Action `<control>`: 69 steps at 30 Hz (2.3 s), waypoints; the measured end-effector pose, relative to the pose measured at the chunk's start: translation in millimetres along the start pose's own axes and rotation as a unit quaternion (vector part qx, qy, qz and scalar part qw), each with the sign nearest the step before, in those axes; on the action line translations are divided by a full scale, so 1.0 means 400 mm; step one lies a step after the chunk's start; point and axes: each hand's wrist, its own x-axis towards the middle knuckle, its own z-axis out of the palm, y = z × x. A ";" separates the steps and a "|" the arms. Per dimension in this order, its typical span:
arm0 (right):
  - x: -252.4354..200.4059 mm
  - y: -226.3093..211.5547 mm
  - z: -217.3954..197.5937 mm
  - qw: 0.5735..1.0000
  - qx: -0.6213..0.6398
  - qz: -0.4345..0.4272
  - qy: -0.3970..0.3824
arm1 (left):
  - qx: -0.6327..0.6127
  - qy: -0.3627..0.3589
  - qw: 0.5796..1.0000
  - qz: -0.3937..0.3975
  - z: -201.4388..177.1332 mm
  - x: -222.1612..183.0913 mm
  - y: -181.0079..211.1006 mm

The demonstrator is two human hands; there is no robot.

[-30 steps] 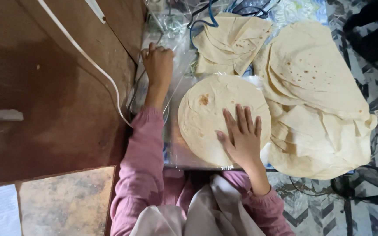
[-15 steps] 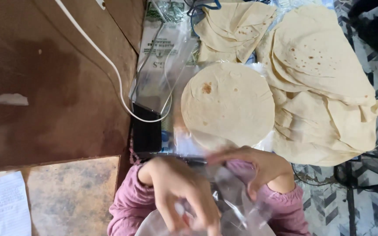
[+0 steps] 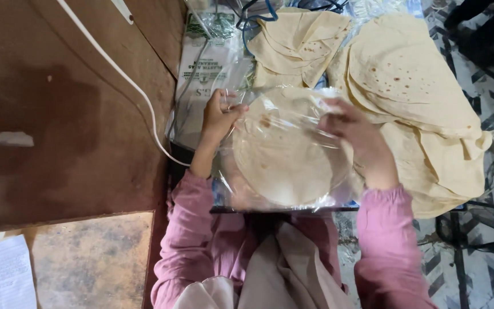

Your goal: The person packs flatbread into a plastic bag by hand, placing one piece at a time onto a stack inside the bag.

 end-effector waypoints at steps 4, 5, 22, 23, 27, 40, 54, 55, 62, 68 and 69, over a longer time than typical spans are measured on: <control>0.168 0.111 -0.063 0.998 0.020 -0.041 0.046 | 0.039 0.077 0.993 0.077 0.027 0.056 -0.065; 0.197 0.132 -0.066 0.995 0.034 -0.057 0.069 | 0.054 0.108 0.988 0.096 0.034 0.064 -0.072; -0.070 0.279 -0.089 0.987 0.068 -0.038 0.144 | -0.076 -0.030 0.995 -0.060 -0.038 -0.274 -0.092; -0.088 0.297 -0.096 0.991 0.054 -0.050 0.116 | -0.090 -0.041 0.993 -0.060 -0.034 -0.300 -0.091; -0.141 0.301 -0.086 0.977 0.146 -0.116 0.107 | -0.121 -0.041 0.990 -0.053 -0.021 -0.364 -0.092; -0.148 0.199 0.017 0.934 -0.207 -0.177 0.230 | 0.313 0.137 0.923 0.176 0.063 -0.371 0.049; -0.028 0.119 0.138 0.858 -0.436 -0.148 0.228 | 0.468 0.113 0.840 0.249 0.260 -0.291 0.043; 0.012 0.141 0.078 0.857 -0.434 -0.148 0.233 | 0.468 0.112 0.839 0.254 0.256 -0.290 0.043; 0.349 0.382 -0.312 0.748 -0.564 -0.148 0.318 | 0.491 0.120 0.826 0.248 0.261 -0.286 0.037; 0.384 0.277 -0.304 0.779 -0.579 -0.101 0.218 | 0.499 0.118 0.826 0.235 0.262 -0.280 0.041; 0.399 0.295 -0.312 0.791 -0.568 -0.083 0.211 | 0.500 0.112 0.828 0.229 0.262 -0.284 0.041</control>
